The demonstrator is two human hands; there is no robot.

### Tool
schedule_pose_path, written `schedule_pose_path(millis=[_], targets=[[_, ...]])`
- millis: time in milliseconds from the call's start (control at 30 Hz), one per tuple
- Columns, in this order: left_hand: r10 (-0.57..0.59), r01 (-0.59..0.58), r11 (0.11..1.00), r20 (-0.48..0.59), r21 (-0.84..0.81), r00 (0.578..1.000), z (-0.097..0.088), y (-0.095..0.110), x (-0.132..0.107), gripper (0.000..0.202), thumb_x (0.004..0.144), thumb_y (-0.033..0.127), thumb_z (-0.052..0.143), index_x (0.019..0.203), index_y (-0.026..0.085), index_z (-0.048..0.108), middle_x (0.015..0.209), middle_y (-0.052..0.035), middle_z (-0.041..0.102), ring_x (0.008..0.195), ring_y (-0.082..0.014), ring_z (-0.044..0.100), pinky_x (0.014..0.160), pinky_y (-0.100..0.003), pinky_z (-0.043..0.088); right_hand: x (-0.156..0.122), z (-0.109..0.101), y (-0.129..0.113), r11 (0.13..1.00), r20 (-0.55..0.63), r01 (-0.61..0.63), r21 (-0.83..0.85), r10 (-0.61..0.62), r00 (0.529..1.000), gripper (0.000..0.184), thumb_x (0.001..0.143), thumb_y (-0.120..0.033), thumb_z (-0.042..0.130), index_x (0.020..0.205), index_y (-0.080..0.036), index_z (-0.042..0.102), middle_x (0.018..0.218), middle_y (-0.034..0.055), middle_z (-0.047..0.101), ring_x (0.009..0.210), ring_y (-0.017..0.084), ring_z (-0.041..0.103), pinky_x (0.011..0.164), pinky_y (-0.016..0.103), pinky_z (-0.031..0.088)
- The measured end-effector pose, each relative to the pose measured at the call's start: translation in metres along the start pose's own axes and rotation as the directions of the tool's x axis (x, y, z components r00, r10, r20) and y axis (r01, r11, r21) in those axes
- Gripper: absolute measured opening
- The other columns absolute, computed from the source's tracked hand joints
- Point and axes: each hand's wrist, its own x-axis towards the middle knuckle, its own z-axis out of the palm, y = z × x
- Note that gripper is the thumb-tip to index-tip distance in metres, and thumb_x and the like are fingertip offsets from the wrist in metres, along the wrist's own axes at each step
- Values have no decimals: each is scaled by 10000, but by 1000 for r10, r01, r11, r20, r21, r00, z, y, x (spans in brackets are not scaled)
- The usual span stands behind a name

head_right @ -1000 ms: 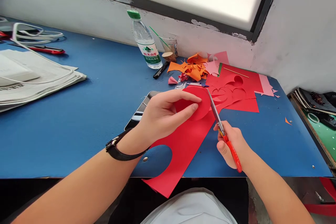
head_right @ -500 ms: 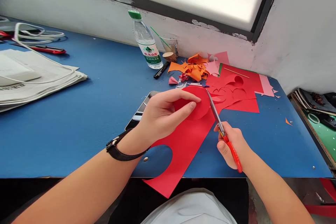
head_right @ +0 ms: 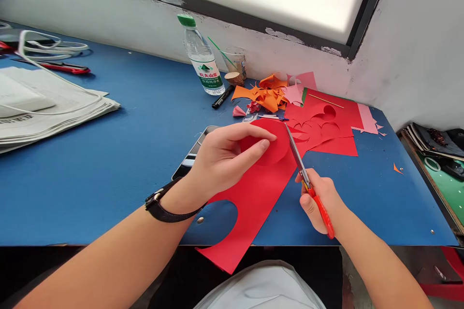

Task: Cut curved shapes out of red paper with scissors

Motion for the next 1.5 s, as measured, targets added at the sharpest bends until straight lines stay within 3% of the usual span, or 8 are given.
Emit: schedule_pose_path(millis=[1033, 1500], targets=[[-47, 48, 998, -36, 34, 998, -1, 6, 1, 136, 968, 244, 683, 928, 223, 810, 962, -59, 887, 883, -245, 822, 830, -374, 684, 0, -1, 2, 999, -24, -1, 33, 2, 1000, 773, 934, -980, 611, 1145, -239, 659, 714, -64, 474, 519, 122, 339, 426, 274, 295], [-88, 89, 996, -56, 14, 995, -1, 5, 1, 117, 960, 261, 691, 921, 235, 798, 932, -55, 871, 866, -248, 802, 813, -390, 666, 0, -1, -6, 1000, -3, 2, 1, -2, 1000, 759, 966, -979, 556, 1144, -243, 606, 717, -64, 428, 509, 124, 334, 430, 320, 296]])
